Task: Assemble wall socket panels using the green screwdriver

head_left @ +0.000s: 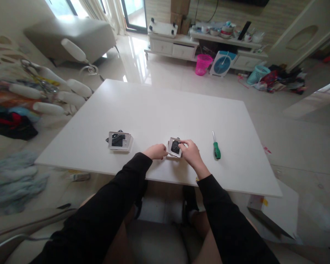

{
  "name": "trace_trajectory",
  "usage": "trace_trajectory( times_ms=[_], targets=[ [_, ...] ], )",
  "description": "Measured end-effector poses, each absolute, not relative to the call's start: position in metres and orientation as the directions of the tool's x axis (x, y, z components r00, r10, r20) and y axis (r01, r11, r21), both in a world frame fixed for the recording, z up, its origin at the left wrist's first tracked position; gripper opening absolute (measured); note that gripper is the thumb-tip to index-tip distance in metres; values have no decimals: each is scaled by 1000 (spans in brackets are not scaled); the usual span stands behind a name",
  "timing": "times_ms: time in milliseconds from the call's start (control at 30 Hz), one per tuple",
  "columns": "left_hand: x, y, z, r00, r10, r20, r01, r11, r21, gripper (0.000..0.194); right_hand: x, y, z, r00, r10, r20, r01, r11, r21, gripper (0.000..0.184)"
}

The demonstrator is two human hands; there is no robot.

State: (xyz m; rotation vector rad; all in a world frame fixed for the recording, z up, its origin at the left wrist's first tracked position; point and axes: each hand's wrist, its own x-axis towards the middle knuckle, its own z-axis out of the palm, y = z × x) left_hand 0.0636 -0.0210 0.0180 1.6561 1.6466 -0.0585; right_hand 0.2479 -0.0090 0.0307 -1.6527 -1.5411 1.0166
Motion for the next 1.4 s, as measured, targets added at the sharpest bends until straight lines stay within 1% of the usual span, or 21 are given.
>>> trace_trajectory(
  times_ms=[100, 200, 333, 433, 467, 533, 600, 633, 700, 767, 800, 833, 867, 933, 1067, 1133, 1200, 1267, 1333, 1400],
  targets=[
    [64, -23, 19, 151, 819, -554, 870, 156, 468, 18, 248, -12, 37, -19, 997, -73, 418, -59, -906, 11],
    [63, -26, 19, 153, 803, -576, 882, 152, 447, 17, 249, -16, 44, -44, 998, -48, 357, -29, -934, 16],
    [63, -29, 18, 166, 770, -616, 892, 150, 427, 19, 250, -22, 54, -60, 998, 3, 333, 23, -943, 21],
    [62, -28, 20, 159, 774, -613, 892, 154, 426, 24, 252, -23, 59, -25, 999, 48, 306, 53, -951, 23],
    [62, -27, 21, 142, 794, -592, 892, 156, 423, 24, 253, -23, 60, 3, 998, 66, 292, 63, -954, 24],
    [61, -24, 24, 90, 862, -500, 893, 152, 423, 21, 255, -19, 59, 86, 992, 90, 250, 66, -966, 27],
    [62, -21, 27, 48, 927, -371, 884, 134, 447, 24, 257, -14, 56, 184, 981, 68, 168, 37, -985, 31],
    [64, -20, 28, 51, 948, -314, 871, 111, 478, 27, 258, -11, 54, 222, 974, 42, 107, 19, -994, 33],
    [68, -18, 28, 122, 970, -210, 825, 18, 564, 41, 260, -4, 49, 280, 960, -26, -33, -17, -999, 35],
    [73, -18, 27, 252, 959, -131, 758, -112, 642, 61, 262, 1, 45, 320, 941, -109, -163, -58, -985, 36],
    [75, -18, 26, 319, 942, -101, 724, -173, 667, 67, 263, 3, 43, 338, 928, -155, -213, -85, -973, 36],
    [77, -19, 25, 374, 924, -82, 698, -222, 680, 68, 264, 5, 41, 352, 914, -200, -250, -114, -962, 36],
    [79, -20, 24, 411, 909, -72, 682, -255, 685, 65, 266, 7, 40, 362, 901, -238, -276, -140, -951, 34],
    [80, -22, 23, 439, 897, -56, 674, -288, 680, 52, 268, 9, 38, 371, 886, -279, -304, -168, -938, 32],
    [75, -27, 25, 434, 901, 1, 710, -343, 615, 31, 270, 9, 40, 356, 891, -282, -308, -173, -936, 34],
    [73, -29, 29, 435, 900, -35, 747, -339, 572, 25, 270, 8, 42, 348, 893, -285, -310, -177, -934, 34],
    [71, -31, 33, 420, 901, -110, 780, -297, 551, 23, 268, 6, 44, 345, 892, -291, -316, -182, -931, 35],
    [72, -32, 38, 406, 900, -161, 787, -254, 562, 27, 267, 5, 45, 349, 891, -290, -312, -181, -932, 34],
    [72, -31, 42, 408, 896, -175, 774, -238, 587, 32, 265, 4, 44, 357, 891, -281, -302, -175, -937, 33],
    [71, -28, 45, 416, 889, -188, 748, -217, 627, 31, 265, 4, 41, 372, 887, -274, -295, -167, -941, 34]
  ],
)
